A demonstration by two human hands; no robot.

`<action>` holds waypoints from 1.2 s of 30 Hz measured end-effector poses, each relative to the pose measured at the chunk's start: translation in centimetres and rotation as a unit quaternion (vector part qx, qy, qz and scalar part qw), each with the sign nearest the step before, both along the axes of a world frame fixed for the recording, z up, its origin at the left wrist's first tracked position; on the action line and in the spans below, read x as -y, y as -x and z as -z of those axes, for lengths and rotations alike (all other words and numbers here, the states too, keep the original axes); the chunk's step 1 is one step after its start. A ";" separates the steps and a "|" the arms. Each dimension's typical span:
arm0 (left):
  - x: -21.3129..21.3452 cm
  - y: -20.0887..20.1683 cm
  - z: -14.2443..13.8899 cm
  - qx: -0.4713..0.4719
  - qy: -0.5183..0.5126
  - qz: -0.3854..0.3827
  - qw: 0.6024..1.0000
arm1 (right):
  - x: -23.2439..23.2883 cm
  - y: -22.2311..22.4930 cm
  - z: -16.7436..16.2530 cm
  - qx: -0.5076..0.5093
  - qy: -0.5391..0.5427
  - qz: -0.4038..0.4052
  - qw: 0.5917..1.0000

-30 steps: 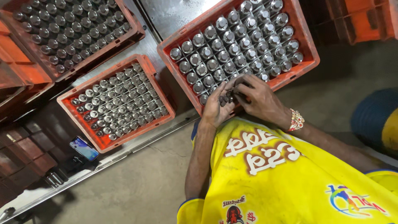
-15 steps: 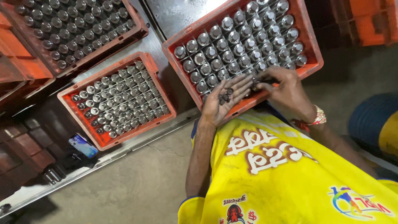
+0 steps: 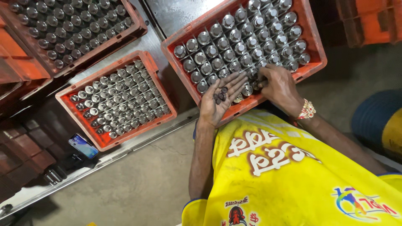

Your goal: The person picks up small metal caps from a container and places them into the slots of an orange crate. They repeat this process, filling the crate with caps. Later, they use a cloth to wipe the tops of the caps in the crate.

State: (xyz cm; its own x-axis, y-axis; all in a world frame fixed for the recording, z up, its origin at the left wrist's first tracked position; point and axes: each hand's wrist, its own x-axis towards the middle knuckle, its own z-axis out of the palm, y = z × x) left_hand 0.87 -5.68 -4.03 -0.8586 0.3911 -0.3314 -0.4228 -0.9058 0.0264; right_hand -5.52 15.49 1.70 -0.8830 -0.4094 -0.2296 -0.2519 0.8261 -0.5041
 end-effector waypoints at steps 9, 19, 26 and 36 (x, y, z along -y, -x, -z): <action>-0.2 -0.4 1.5 -0.016 -0.034 -0.007 0.999 | 2.8 1.1 -3.3 -0.008 0.153 -0.073 0.985; -1.3 -1.9 5.2 0.063 -0.044 -0.014 0.997 | 6.1 -1.3 -1.6 -0.052 0.138 -0.116 0.982; -0.2 -0.5 1.6 -0.002 -0.035 -0.016 0.999 | 0.9 -0.4 -4.3 -0.023 0.152 0.022 0.988; 0.2 0.2 0.4 0.002 -0.014 -0.025 1.000 | 0.7 -2.4 -0.7 -0.015 0.079 -0.037 0.996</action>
State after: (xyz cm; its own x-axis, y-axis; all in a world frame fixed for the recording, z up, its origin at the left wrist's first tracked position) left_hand 0.68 -5.93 -4.46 -0.8759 0.3567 -0.3248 -0.3768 -0.9263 -0.0013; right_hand -3.15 14.81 2.39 -0.8544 -0.5026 -0.1320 -0.3257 0.7159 -0.6175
